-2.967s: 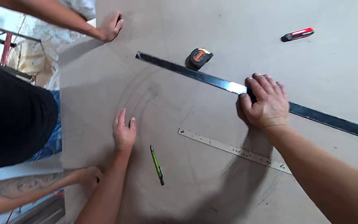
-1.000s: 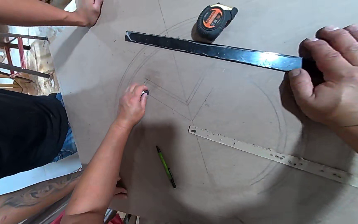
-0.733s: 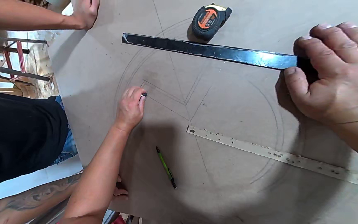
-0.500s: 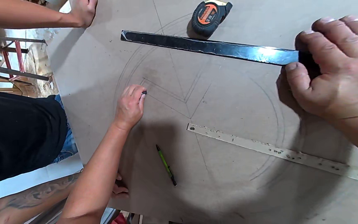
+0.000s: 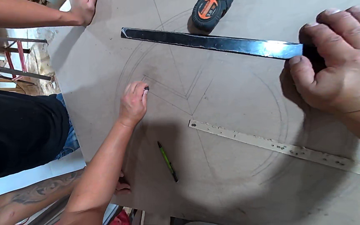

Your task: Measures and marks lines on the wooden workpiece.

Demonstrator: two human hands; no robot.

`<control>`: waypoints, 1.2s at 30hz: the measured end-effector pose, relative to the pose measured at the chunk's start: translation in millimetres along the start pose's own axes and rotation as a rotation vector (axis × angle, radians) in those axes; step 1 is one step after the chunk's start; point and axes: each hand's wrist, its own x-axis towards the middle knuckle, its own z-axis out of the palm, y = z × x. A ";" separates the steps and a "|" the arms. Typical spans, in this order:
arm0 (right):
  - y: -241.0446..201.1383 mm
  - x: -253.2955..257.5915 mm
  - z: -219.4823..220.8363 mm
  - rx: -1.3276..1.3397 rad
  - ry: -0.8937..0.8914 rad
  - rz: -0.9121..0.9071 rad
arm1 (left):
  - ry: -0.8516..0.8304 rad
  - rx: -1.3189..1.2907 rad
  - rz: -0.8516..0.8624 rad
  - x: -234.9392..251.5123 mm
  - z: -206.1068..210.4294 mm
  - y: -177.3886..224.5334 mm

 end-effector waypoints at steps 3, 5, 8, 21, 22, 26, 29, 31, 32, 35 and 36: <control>-10.3 -1.3 -4.9 -0.044 0.036 0.024 | -0.066 -0.045 -0.021 -4.8 -4.8 1.7; -1.9 -4.6 -7.8 -0.082 0.033 0.034 | -0.032 -0.037 -0.016 -0.6 5.9 6.0; 1.8 -2.4 -8.1 -0.064 -0.014 -0.002 | 0.033 -0.015 -0.040 3.7 8.4 6.9; -6.1 1.6 -1.3 -0.042 0.009 0.017 | -0.001 0.010 -0.003 -5.5 -1.4 0.0; -4.3 0.7 -2.3 -0.048 0.017 0.020 | -0.001 0.011 0.000 -3.6 1.7 2.8; -0.6 -2.8 -5.4 -0.042 -0.009 0.010 | 0.021 0.025 0.015 4.3 6.8 8.6; -5.2 -1.2 -3.8 -0.032 -0.003 0.014 | 0.000 0.038 0.017 -4.2 0.6 3.2; -3.3 -1.4 -3.8 -0.039 0.009 0.024 | 0.003 0.049 0.002 -3.9 3.7 4.7; -1.2 -1.1 -4.7 -0.043 0.011 0.025 | 0.017 0.056 0.004 -0.2 6.5 6.0; -2.8 -3.0 -2.8 -0.024 -0.001 0.010 | 0.016 0.058 0.012 -4.8 3.5 5.1; -3.4 -1.7 -3.2 -0.024 0.001 0.010 | 0.017 0.058 0.012 -6.9 2.4 3.8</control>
